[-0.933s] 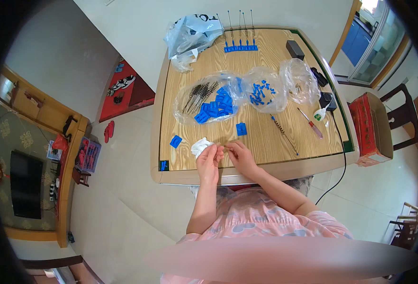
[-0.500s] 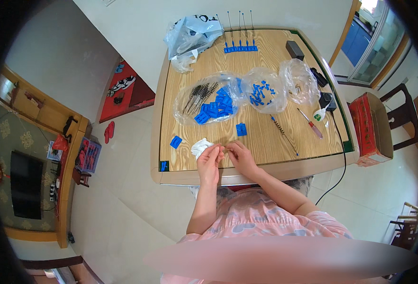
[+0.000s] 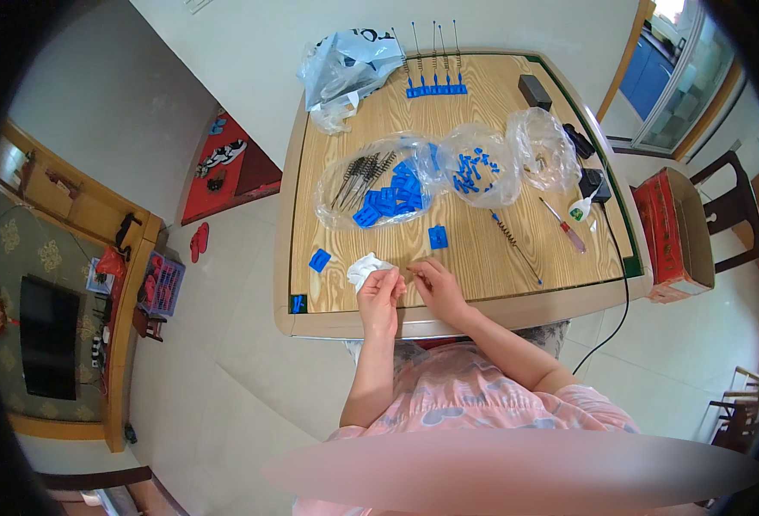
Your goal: The person wipes a spring with a cloth, applies glue to a blue plastic piece, and then inserts the spring into the plastic piece.
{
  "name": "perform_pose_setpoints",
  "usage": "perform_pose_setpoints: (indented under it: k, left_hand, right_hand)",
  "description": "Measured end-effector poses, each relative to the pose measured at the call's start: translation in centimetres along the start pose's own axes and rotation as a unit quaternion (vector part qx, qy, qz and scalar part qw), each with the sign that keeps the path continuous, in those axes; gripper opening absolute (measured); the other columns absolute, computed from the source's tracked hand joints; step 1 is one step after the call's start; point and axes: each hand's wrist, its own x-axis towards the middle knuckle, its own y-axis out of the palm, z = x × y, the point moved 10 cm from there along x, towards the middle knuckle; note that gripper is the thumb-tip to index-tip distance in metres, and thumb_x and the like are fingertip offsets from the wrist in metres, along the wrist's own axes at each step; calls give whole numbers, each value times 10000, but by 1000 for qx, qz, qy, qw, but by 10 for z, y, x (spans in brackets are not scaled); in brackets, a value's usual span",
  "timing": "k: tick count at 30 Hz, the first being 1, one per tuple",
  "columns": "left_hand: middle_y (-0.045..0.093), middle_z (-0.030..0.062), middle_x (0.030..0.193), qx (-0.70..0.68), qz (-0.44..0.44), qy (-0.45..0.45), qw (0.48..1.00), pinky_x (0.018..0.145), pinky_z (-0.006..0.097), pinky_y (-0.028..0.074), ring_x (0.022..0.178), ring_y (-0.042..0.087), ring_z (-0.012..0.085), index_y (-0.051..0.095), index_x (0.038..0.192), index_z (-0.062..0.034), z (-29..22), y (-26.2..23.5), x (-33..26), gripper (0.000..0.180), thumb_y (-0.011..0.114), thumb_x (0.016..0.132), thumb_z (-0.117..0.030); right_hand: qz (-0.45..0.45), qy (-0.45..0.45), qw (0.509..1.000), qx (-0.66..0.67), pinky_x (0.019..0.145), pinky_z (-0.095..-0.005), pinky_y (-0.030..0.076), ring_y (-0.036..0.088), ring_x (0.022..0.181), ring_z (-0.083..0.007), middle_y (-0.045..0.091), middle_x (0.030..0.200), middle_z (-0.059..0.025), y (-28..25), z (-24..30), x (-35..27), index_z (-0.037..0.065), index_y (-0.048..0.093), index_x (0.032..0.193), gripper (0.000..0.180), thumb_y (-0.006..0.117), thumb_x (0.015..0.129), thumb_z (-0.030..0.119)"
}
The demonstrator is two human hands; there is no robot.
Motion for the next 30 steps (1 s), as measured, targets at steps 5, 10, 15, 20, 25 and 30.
perform_pose_setpoints:
  k: [5, 10, 15, 20, 25, 30]
  left_hand:
    - [660, 89, 807, 29, -13, -14, 999, 605, 239, 495, 643, 586, 112, 638, 922, 2, 2, -2, -1, 81, 606, 898, -68]
    - [669, 97, 830, 28, -7, -21, 999, 608, 236, 494, 651, 587, 111, 644, 942, 9, 3, 0, -2, 125, 583, 916, -96]
    - [675, 107, 883, 8, 6, -26, 1000, 642, 211, 492, 691, 588, 102, 646, 999, 31, 3, 4, -2, 165, 576, 921, -97]
    - [668, 104, 943, 20, 1, -16, 1000, 651, 208, 492, 715, 592, 95, 628, 1048, 23, 3, 4, -2, 163, 582, 900, -28]
    - [656, 93, 919, 26, 6, -6, 1000, 626, 213, 490, 699, 597, 107, 619, 939, -17, 3, 1, -1, 87, 612, 861, 21]
    - [644, 71, 866, 12, 0, -7, 1000, 622, 210, 488, 694, 599, 108, 599, 866, -44, 5, 2, -1, 102, 638, 831, 44]
  right_hand:
    - [-1, -2, 1000, -3, 624, -337, 486, 610, 731, -270, 573, 921, -130, 0, 0, 0, 19, 594, 1038, 188, 577, 851, 5]
    - [-2, -1, 1000, -6, 664, -359, 490, 606, 791, -314, 575, 934, -142, -1, 0, 0, 25, 589, 1041, 194, 573, 848, 3]
    - [-3, -4, 1000, 2, 662, -371, 484, 600, 802, -330, 573, 928, -145, 0, -3, 0, 25, 588, 1037, 194, 574, 846, 2]
    - [4, 3, 1000, 1, 637, -367, 477, 601, 776, -324, 571, 914, -144, 2, -5, 0, 21, 592, 1025, 182, 575, 846, 2]
    - [-1, -3, 1000, 10, 643, -357, 483, 607, 780, -320, 574, 920, -147, 1, -5, 0, 12, 590, 1017, 178, 576, 841, -7]
    - [-1, -1, 1000, 6, 651, -353, 486, 609, 796, -323, 579, 937, -151, 1, -7, -1, 9, 587, 1014, 175, 575, 840, -10]
